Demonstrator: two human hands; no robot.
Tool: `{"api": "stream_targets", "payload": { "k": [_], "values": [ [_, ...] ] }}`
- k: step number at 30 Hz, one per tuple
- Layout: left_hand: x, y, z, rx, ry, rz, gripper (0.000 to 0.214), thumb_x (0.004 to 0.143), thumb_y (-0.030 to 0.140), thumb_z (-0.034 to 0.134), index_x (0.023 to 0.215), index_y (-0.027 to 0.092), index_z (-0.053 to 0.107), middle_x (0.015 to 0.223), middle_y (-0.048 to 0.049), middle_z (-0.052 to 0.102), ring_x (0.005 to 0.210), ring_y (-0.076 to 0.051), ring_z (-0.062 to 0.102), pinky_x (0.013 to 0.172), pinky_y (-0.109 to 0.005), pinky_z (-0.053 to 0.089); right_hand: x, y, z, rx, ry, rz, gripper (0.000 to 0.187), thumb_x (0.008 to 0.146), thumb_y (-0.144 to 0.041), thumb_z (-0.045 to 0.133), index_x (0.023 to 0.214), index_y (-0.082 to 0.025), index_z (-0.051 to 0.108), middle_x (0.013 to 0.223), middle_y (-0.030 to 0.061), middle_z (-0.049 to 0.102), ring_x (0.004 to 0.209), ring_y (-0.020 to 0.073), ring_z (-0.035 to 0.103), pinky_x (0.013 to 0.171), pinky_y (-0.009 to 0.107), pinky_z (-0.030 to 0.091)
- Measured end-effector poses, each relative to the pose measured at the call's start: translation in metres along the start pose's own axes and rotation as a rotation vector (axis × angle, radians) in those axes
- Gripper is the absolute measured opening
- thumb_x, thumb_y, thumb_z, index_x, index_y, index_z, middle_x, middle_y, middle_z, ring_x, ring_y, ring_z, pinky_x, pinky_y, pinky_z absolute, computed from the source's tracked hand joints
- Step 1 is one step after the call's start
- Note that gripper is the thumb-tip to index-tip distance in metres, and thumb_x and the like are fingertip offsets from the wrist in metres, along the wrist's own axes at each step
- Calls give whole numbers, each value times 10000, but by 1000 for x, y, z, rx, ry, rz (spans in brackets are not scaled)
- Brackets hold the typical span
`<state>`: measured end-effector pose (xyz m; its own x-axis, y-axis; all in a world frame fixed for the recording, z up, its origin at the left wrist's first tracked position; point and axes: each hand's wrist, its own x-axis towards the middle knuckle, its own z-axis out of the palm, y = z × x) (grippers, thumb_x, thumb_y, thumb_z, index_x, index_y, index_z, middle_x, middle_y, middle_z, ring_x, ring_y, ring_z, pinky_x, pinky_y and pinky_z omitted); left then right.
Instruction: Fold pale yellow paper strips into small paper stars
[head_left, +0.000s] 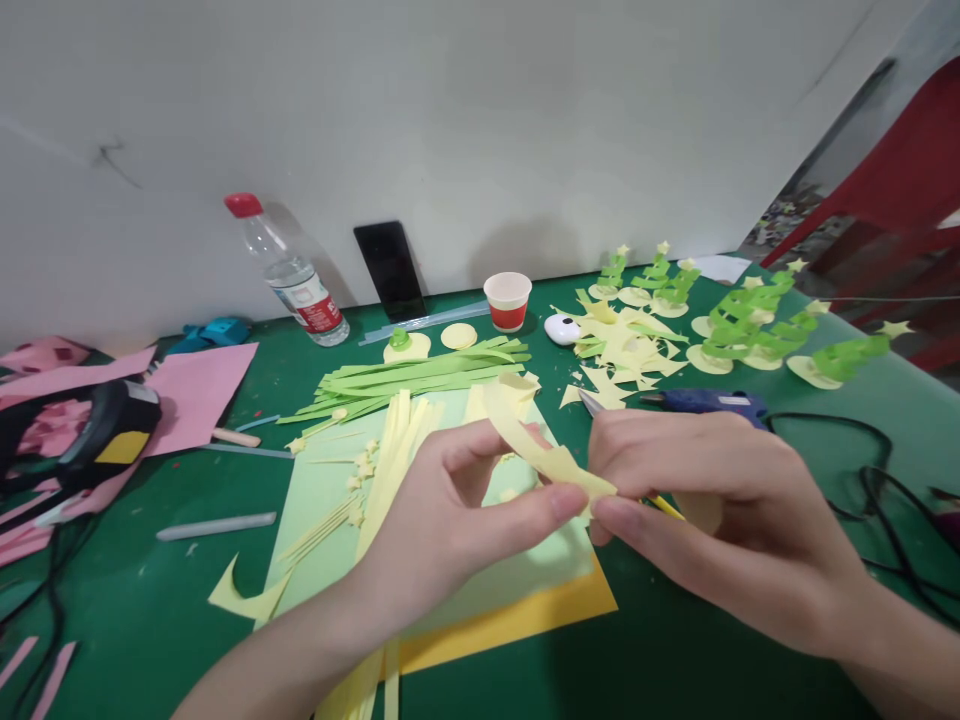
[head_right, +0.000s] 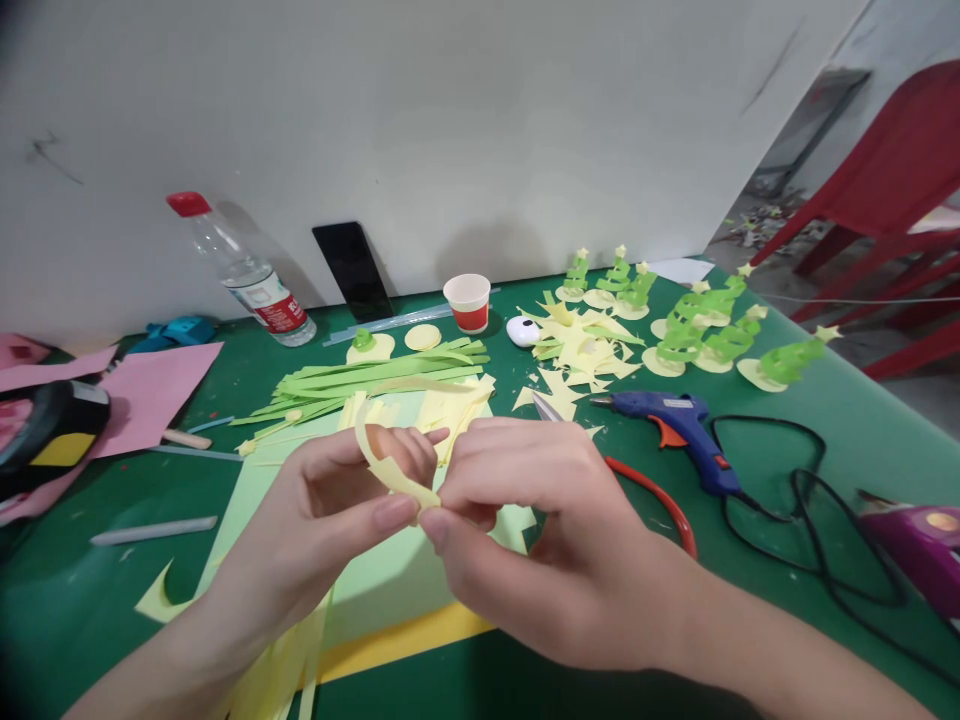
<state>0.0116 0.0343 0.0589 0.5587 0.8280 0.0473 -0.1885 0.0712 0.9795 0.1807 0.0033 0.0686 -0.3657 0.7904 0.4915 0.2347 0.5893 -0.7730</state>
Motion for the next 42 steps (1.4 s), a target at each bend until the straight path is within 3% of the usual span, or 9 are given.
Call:
{"api": "stream_targets", "payload": {
  "k": [17, 23, 27, 33, 38, 42],
  "values": [
    [0, 2, 1, 0, 17, -58, 112, 737, 137, 702, 651, 197, 661, 667, 52, 632, 703, -108, 552, 717, -226, 441, 4, 4, -1, 59, -103, 26, 317, 895, -126, 444, 581, -173, 438, 496, -47, 404, 491, 73, 379, 469, 207, 300],
    [0, 4, 3, -20, 41, -95, 123, 708, 112, 684, 626, 192, 640, 643, 50, 608, 679, -102, 533, 672, -212, 445, 1, 8, 0, 198, -70, 85, 520, 977, -293, 378, 490, -176, 238, 415, -51, 274, 412, 78, 264, 434, 246, 241],
    [0, 5, 2, -1, 46, -74, 140, 713, 100, 675, 614, 192, 635, 631, 58, 594, 663, -95, 529, 671, -206, 439, 2, 10, -2, 192, -47, 151, 536, 980, -448, 319, 530, -177, 428, 482, -25, 410, 455, 92, 362, 457, 247, 283],
    [1, 5, 0, -36, 15, -68, 134, 749, 113, 676, 652, 207, 674, 672, 66, 642, 677, -82, 555, 682, -185, 453, 2, 5, -2, 48, -91, 82, 284, 890, -142, 492, 613, -168, 435, 523, -62, 409, 467, 45, 352, 431, 177, 256],
    [0, 5, -4, -24, 10, -73, 110, 760, 138, 693, 685, 218, 696, 697, 74, 665, 702, -77, 576, 701, -168, 467, 1, 5, -2, -15, -98, 74, 258, 874, -135, 484, 623, -165, 436, 540, -47, 432, 489, 48, 369, 444, 160, 288],
    [-1, 3, -3, 13, 30, -58, 82, 759, 167, 714, 718, 238, 701, 728, 79, 691, 737, -88, 598, 711, -173, 473, 1, 6, -1, -17, -69, 98, 270, 848, -118, 491, 590, -163, 427, 509, -58, 384, 453, 41, 319, 404, 155, 244]
  ]
}}
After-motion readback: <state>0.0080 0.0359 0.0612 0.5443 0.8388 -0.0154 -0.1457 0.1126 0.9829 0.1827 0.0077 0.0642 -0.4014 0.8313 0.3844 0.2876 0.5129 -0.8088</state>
